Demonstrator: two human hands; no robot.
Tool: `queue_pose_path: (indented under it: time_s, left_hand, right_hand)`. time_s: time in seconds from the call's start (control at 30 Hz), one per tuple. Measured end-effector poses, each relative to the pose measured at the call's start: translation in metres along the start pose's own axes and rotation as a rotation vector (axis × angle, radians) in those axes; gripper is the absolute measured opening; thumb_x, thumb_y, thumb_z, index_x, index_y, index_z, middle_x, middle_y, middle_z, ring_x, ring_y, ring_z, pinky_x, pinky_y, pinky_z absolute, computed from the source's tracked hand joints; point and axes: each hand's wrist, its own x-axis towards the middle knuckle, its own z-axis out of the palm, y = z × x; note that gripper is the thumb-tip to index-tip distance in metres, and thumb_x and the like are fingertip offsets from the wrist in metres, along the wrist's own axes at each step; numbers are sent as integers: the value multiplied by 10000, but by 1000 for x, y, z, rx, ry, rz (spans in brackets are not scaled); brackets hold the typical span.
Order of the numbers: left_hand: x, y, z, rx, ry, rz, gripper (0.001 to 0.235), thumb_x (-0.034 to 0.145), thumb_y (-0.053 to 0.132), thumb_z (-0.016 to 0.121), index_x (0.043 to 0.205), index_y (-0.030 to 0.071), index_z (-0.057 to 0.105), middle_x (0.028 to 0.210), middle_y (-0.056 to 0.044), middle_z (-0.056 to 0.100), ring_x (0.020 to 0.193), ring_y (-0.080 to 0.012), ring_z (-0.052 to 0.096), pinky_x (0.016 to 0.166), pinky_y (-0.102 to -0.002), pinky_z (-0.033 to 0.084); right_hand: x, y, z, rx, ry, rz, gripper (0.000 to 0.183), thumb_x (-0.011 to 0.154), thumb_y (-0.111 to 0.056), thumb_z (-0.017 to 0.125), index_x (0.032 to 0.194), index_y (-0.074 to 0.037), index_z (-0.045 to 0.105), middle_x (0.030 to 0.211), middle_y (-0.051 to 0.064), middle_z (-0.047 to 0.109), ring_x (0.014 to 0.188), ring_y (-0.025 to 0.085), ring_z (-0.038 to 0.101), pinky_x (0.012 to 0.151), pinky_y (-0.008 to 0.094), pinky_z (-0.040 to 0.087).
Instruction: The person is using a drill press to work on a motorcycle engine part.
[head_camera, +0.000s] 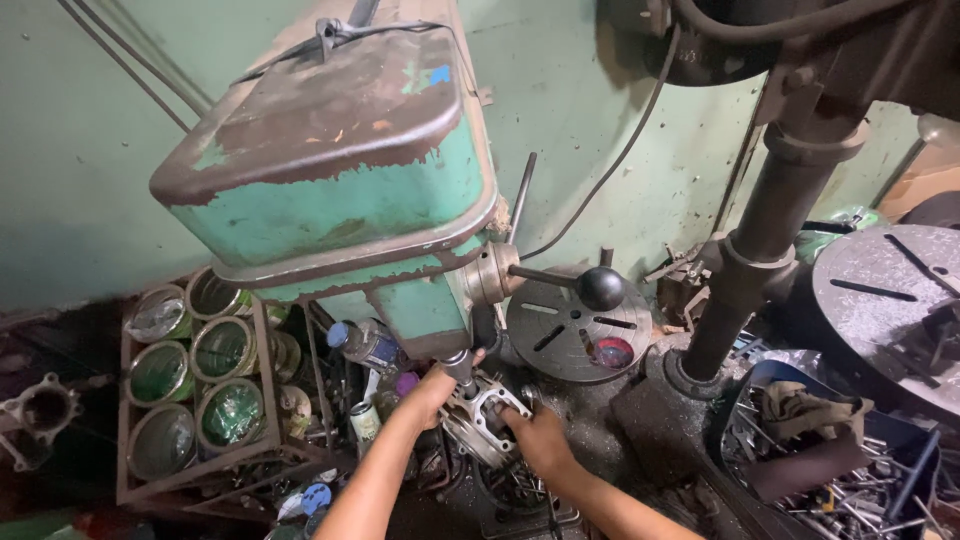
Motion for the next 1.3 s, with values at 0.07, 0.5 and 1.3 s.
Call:
queue_pose_path:
  time_s: [0.07, 0.5, 1.3]
  left_hand:
    - [2, -1, -1, 17, 16, 0, 1072, 691, 737, 696, 1563, 182, 414, 1573, -70, 467, 1385, -268, 469, 1106, -518, 402]
    - [8, -7, -1, -19, -13, 23, 1023, 713, 714, 706, 1529, 136, 489, 1486, -88, 572, 1283, -263, 563, 1028, -484, 480]
    - [-128, 142, -100, 608, 953, 923, 462, 763, 211, 800, 1189, 67, 695, 1172, -217, 705, 1101, -385, 640, 866, -459, 508]
  right_hand:
    - [-4, -7, -1, 38, -18, -43, 495, 840, -271, 720, 1222, 41, 672, 1116, 155, 782, 1009, 231, 729, 925, 356, 549]
    - [-11, -14, -8, 2, -56, -103, 501, 851, -300, 701, 1257, -17, 630, 1149, 112, 755, 1056, 219, 699, 963, 363, 516]
    - [-10, 72, -22, -427, 30, 13, 658, 793, -569, 665, 984, 45, 804, 977, 248, 795, 964, 348, 763, 878, 442, 543]
